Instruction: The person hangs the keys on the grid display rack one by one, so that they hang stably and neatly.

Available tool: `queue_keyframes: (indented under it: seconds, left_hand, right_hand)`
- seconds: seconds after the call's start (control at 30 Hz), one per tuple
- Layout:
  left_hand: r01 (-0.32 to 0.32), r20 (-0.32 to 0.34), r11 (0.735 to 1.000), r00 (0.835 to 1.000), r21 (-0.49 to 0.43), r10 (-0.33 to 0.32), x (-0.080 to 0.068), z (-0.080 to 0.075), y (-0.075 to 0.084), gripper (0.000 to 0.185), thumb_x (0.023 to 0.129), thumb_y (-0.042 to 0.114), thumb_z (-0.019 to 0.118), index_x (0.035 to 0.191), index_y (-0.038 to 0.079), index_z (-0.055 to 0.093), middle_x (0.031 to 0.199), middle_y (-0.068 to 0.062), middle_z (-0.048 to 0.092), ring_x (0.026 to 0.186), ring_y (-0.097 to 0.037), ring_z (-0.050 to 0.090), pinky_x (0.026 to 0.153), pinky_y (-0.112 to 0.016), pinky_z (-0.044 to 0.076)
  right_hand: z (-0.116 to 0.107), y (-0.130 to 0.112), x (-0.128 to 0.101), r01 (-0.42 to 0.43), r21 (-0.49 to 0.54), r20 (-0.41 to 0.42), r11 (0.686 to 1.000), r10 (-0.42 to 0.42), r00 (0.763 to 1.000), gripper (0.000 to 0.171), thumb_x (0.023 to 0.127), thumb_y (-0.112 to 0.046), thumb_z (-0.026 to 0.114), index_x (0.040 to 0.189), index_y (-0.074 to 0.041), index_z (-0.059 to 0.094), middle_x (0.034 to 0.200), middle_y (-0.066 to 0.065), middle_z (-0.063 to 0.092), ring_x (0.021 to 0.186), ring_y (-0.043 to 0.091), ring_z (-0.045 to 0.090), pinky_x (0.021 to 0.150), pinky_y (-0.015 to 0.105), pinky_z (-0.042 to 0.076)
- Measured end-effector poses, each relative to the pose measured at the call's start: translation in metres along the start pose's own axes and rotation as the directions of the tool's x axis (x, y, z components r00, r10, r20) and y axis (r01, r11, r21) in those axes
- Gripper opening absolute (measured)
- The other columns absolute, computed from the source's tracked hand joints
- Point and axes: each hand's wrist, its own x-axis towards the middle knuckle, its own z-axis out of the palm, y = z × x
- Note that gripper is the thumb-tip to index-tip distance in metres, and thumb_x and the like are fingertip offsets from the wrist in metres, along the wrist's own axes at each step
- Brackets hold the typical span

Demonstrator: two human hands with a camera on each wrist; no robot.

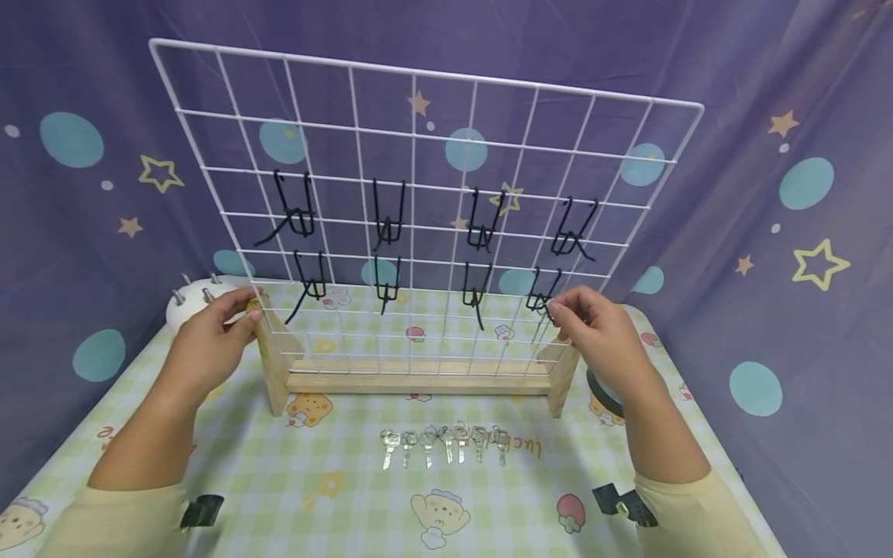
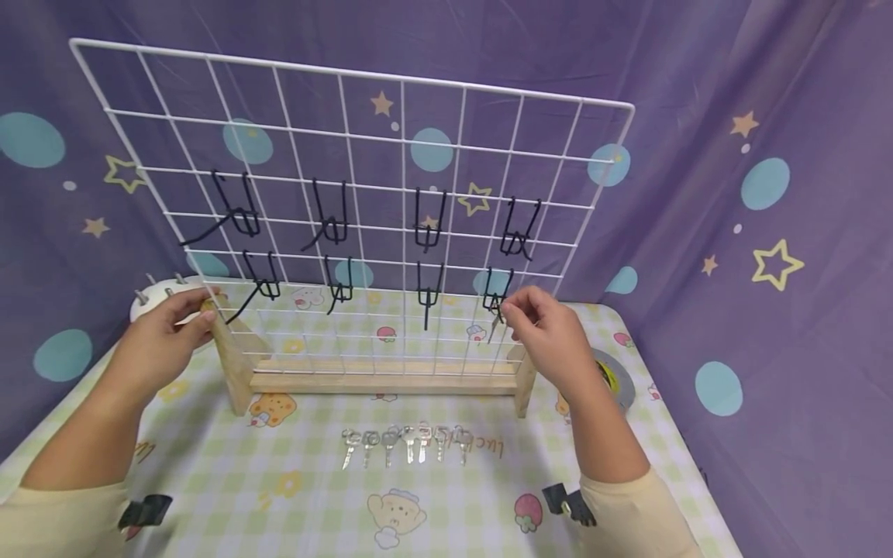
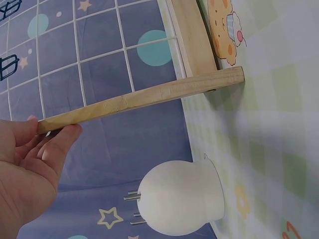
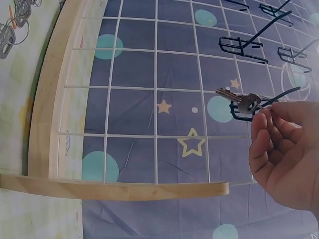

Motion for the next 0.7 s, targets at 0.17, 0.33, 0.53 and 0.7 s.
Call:
queue_keyframes:
  seconds: [0.17, 0.33, 0.53, 0.7]
  left_hand:
    - [-0.003, 0.0, 1.0, 1.0, 0.001, 0.003, 0.0, 0.001, 0.0, 0.051, 0.106, 0.034, 0.042, 0.149, 0.006, 0.04, 0.145, -0.023, 0.048, 0.119, -0.04, 0.059, 0.091, -0.037, 0.055]
    - [0.004, 0.003, 1.0, 1.0, 0.0, -0.004, 0.0, 0.001, 0.001, 0.052, 0.106, 0.034, 0.041, 0.15, 0.006, 0.038, 0.147, -0.023, 0.046, 0.12, -0.042, 0.058, 0.094, -0.042, 0.053]
    - [-0.001, -0.003, 1.0, 1.0, -0.007, 0.001, 0.0, 0.001, 0.0, 0.052, 0.106, 0.033, 0.042, 0.149, 0.006, 0.039, 0.146, -0.024, 0.047, 0.121, -0.043, 0.057, 0.092, -0.038, 0.055]
    - [-0.005, -0.007, 1.0, 1.0, -0.014, 0.005, -0.001, 0.001, -0.001, 0.052, 0.105, 0.034, 0.042, 0.148, 0.005, 0.04, 0.146, -0.024, 0.047, 0.122, -0.043, 0.056, 0.092, -0.037, 0.055]
  right_hand:
    - [0.003, 0.002, 0.005, -0.027, -0.012, -0.01, 1.0, 0.027, 1.0, 0.032, 0.099, -0.046, 0.053, 0.104, -0.016, 0.063, 0.085, 0.002, 0.065, 0.076, 0.023, 0.064, 0.06, 0.028, 0.055]
    - [0.006, 0.004, 0.011, -0.038, -0.026, -0.037, 0.999, 0.037, 0.999, 0.034, 0.099, -0.047, 0.054, 0.103, -0.015, 0.064, 0.085, 0.003, 0.067, 0.072, 0.019, 0.065, 0.059, 0.027, 0.057]
    - [0.008, 0.002, 0.014, -0.06, -0.052, -0.065, 0.997, 0.057, 0.996, 0.035, 0.098, -0.048, 0.055, 0.101, -0.015, 0.066, 0.083, 0.002, 0.068, 0.069, 0.017, 0.066, 0.057, 0.027, 0.057]
    - [0.008, 0.002, 0.014, -0.064, -0.074, -0.089, 0.995, 0.057, 0.994, 0.037, 0.097, -0.05, 0.056, 0.1, -0.014, 0.067, 0.081, 0.002, 0.068, 0.067, 0.017, 0.066, 0.056, 0.026, 0.056]
